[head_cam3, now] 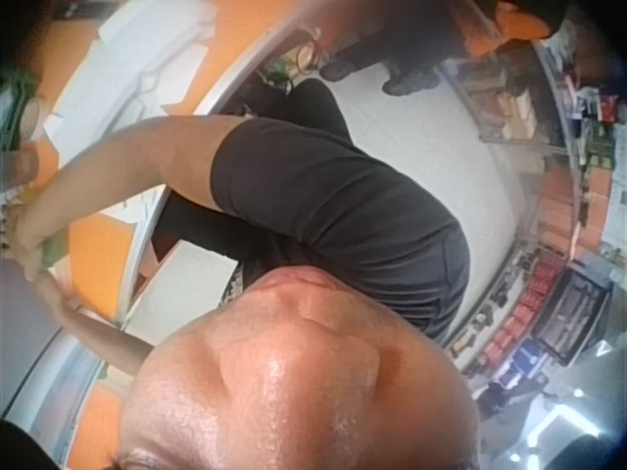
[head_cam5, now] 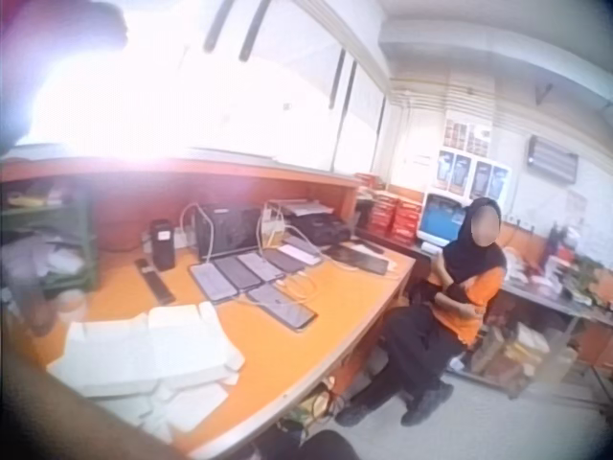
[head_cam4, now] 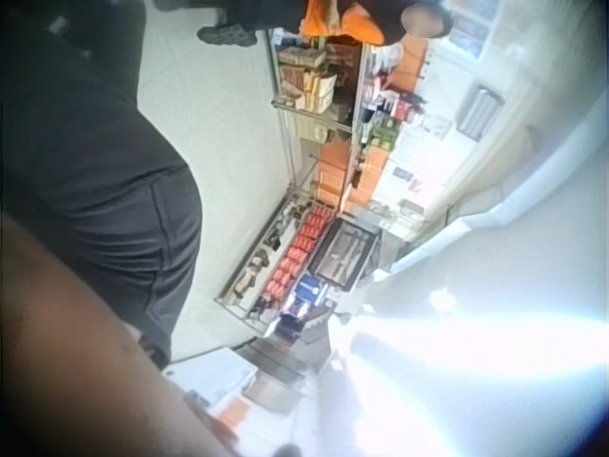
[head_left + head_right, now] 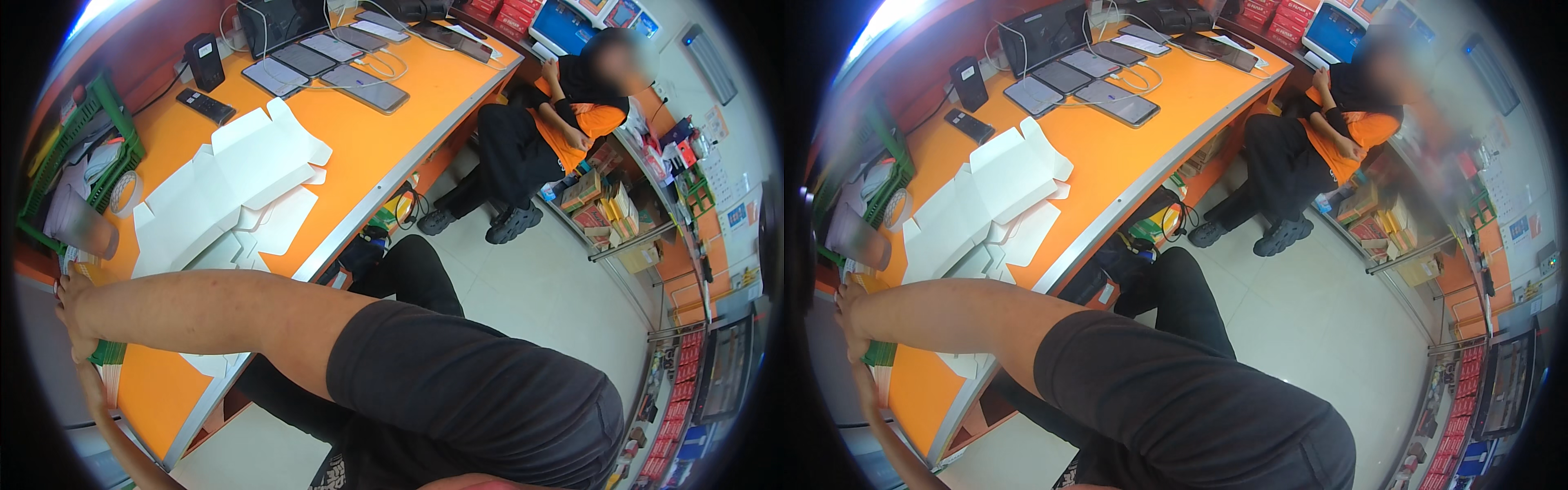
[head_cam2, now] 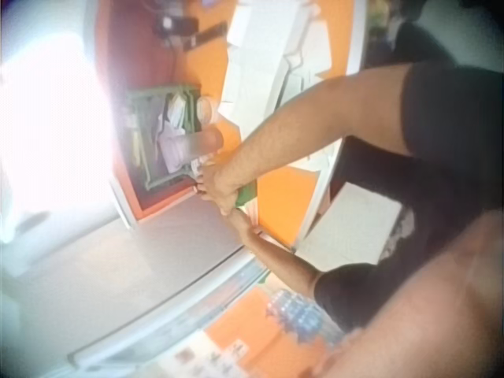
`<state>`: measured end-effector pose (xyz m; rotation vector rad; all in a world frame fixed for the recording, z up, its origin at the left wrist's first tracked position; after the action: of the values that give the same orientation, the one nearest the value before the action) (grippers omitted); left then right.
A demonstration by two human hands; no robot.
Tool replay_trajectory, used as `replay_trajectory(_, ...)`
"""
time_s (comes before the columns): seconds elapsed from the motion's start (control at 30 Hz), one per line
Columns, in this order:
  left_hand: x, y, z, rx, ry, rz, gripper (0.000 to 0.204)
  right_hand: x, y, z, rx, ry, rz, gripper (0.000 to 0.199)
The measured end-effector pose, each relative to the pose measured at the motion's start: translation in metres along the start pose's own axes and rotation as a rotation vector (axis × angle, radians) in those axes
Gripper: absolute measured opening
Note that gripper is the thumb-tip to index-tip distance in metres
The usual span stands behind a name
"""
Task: The person sits on the floor and folds flat white paper sheets into small rectangular boxes. They repeatedly pick up sheets, fold the sides, and stack the finished boxes on the orange desk.
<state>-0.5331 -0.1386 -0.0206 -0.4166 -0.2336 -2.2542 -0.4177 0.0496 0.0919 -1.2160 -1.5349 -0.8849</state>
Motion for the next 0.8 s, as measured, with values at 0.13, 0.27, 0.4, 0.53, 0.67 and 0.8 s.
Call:
replay_trajectory(0.13,-0.001,0.001,-0.002,-0.013,-0.063,0.008,0.053,0.002,0.002,0.0,0.0,0.005,0.013,0.101)
replay_trajectory(0.27,-0.001,0.002,0.0,-0.008,-0.089,0.01,0.052,0.005,0.004,-0.001,0.006,-0.003,0.02,0.099)
replay_trajectory(0.4,0.0,0.003,-0.002,0.0,-0.078,0.004,0.052,0.006,0.009,-0.004,0.006,0.007,-0.024,0.097)
replay_trajectory(0.53,0.002,-0.003,-0.002,0.035,0.009,-0.026,0.051,0.008,0.015,-0.002,-0.004,-0.005,-0.037,0.097)
replay_trajectory(0.67,-0.001,-0.016,0.004,0.15,0.176,-0.104,0.051,0.009,0.016,0.0,0.001,-0.004,-0.023,0.097)
replay_trajectory(0.8,-0.01,-0.03,0.026,0.121,-0.109,-0.262,0.052,0.009,0.015,0.003,0.002,-0.01,0.017,0.096)
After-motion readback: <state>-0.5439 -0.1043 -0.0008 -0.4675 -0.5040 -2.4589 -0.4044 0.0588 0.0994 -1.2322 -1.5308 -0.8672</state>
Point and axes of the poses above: each hand's wrist, its own y-axis away from the middle knuckle, its own x-axis out of the back of the hand, z = x × y, the point moved 8 cm from there along -y, towards the middle knuckle, and after that the axes turned 11 degrees about -z, right-handed, at the moved point
